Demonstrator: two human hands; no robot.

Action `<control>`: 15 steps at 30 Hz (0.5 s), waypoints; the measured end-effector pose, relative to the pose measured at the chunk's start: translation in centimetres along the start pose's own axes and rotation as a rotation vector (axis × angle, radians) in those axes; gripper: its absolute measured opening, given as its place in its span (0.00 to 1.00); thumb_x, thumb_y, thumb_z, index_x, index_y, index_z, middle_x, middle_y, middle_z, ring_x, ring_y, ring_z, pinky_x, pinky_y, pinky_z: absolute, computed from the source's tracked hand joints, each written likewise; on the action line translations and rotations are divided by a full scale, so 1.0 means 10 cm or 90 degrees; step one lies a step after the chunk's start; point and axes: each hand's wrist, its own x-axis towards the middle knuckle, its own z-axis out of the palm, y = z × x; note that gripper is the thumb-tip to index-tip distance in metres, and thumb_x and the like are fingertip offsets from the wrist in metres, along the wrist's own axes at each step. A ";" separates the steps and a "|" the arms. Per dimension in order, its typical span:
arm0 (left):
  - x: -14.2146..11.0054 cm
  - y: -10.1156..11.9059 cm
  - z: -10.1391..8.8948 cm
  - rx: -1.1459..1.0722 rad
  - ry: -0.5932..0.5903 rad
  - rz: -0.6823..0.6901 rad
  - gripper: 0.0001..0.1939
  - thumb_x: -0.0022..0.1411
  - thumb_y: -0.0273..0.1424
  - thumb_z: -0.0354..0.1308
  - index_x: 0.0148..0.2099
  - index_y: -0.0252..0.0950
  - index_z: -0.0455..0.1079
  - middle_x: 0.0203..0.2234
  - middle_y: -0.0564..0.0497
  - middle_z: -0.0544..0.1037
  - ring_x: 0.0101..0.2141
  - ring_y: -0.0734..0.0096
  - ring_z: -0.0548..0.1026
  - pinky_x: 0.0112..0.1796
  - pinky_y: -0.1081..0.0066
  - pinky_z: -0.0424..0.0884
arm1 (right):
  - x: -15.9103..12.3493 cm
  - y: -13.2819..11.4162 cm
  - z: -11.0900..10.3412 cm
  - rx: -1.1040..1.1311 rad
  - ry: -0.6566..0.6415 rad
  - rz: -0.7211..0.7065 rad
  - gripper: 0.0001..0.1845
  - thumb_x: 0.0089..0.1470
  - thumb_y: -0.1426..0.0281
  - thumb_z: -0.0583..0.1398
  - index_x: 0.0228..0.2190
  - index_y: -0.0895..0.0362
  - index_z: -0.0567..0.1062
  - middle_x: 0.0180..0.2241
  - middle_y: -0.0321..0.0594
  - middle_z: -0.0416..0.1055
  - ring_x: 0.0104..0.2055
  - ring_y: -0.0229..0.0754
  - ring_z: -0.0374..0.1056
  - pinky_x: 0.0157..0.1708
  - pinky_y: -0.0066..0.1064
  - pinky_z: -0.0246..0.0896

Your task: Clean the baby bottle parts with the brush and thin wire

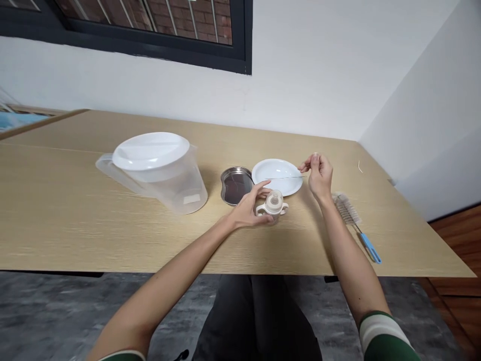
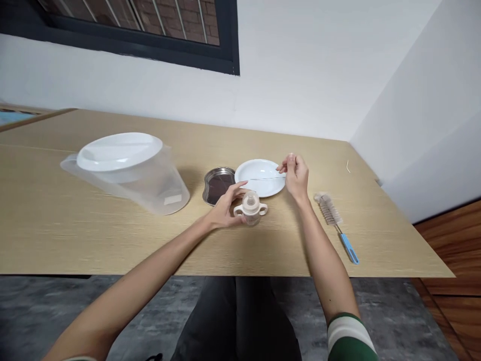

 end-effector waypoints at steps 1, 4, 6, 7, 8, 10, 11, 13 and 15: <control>0.00 0.01 -0.02 0.020 0.007 0.009 0.47 0.55 0.45 0.68 0.70 0.39 0.51 0.52 0.38 0.76 0.52 0.53 0.76 0.54 0.54 0.71 | -0.03 0.08 0.01 -0.009 0.024 0.015 0.28 0.62 0.42 0.49 0.30 0.52 0.66 0.22 0.34 0.71 0.23 0.36 0.68 0.28 0.30 0.65; -0.01 0.03 -0.06 0.079 0.036 0.027 0.31 0.67 0.48 0.53 0.65 0.35 0.59 0.49 0.40 0.77 0.46 0.58 0.76 0.50 0.58 0.72 | -0.15 0.28 -0.03 -0.101 0.048 0.035 0.30 0.63 0.41 0.46 0.26 0.52 0.65 0.16 0.31 0.66 0.19 0.37 0.64 0.25 0.30 0.61; -0.01 0.04 -0.07 0.115 0.041 0.044 0.29 0.69 0.50 0.48 0.63 0.35 0.61 0.46 0.41 0.77 0.44 0.60 0.76 0.48 0.60 0.72 | -0.23 0.38 -0.08 -0.185 0.040 0.011 0.32 0.63 0.42 0.46 0.21 0.52 0.65 0.14 0.32 0.63 0.19 0.38 0.63 0.26 0.31 0.60; -0.01 0.04 -0.08 0.131 0.039 0.057 0.29 0.70 0.50 0.47 0.62 0.34 0.62 0.46 0.41 0.77 0.43 0.60 0.76 0.48 0.60 0.72 | -0.26 0.41 -0.10 -0.222 0.032 -0.008 0.33 0.64 0.43 0.46 0.19 0.52 0.64 0.14 0.33 0.62 0.19 0.38 0.61 0.26 0.31 0.58; 0.00 0.04 -0.09 0.145 0.035 0.072 0.30 0.70 0.50 0.47 0.62 0.34 0.62 0.45 0.41 0.76 0.43 0.60 0.76 0.47 0.60 0.72 | -0.29 0.44 -0.11 -0.253 0.023 -0.030 0.34 0.64 0.43 0.46 0.16 0.52 0.62 0.13 0.34 0.61 0.19 0.37 0.59 0.25 0.31 0.56; 0.00 0.04 -0.10 0.171 0.027 0.099 0.30 0.69 0.50 0.47 0.62 0.34 0.61 0.45 0.41 0.76 0.42 0.60 0.75 0.47 0.60 0.72 | -0.33 0.46 -0.12 -0.297 0.003 -0.077 0.35 0.65 0.45 0.46 0.13 0.52 0.57 0.13 0.34 0.56 0.17 0.35 0.54 0.23 0.32 0.49; 0.00 0.03 -0.11 0.182 0.024 0.111 0.30 0.69 0.51 0.47 0.62 0.33 0.61 0.44 0.41 0.76 0.42 0.59 0.75 0.46 0.60 0.72 | -0.35 0.46 -0.11 -0.311 -0.005 -0.103 0.36 0.66 0.46 0.45 0.13 0.52 0.55 0.13 0.34 0.54 0.17 0.35 0.51 0.22 0.32 0.46; 0.01 0.02 -0.12 0.197 0.021 0.134 0.32 0.68 0.52 0.48 0.62 0.33 0.61 0.44 0.40 0.75 0.41 0.59 0.75 0.45 0.59 0.72 | -0.38 0.45 -0.08 -0.318 -0.011 -0.155 0.35 0.67 0.48 0.44 0.12 0.53 0.52 0.12 0.33 0.51 0.16 0.33 0.47 0.22 0.33 0.41; 0.01 0.01 -0.12 0.206 0.021 0.154 0.33 0.67 0.53 0.50 0.62 0.32 0.60 0.43 0.41 0.75 0.40 0.60 0.75 0.44 0.60 0.73 | -0.40 0.43 -0.04 -0.311 -0.010 -0.196 0.35 0.68 0.50 0.44 0.13 0.53 0.51 0.12 0.33 0.50 0.16 0.33 0.45 0.22 0.34 0.39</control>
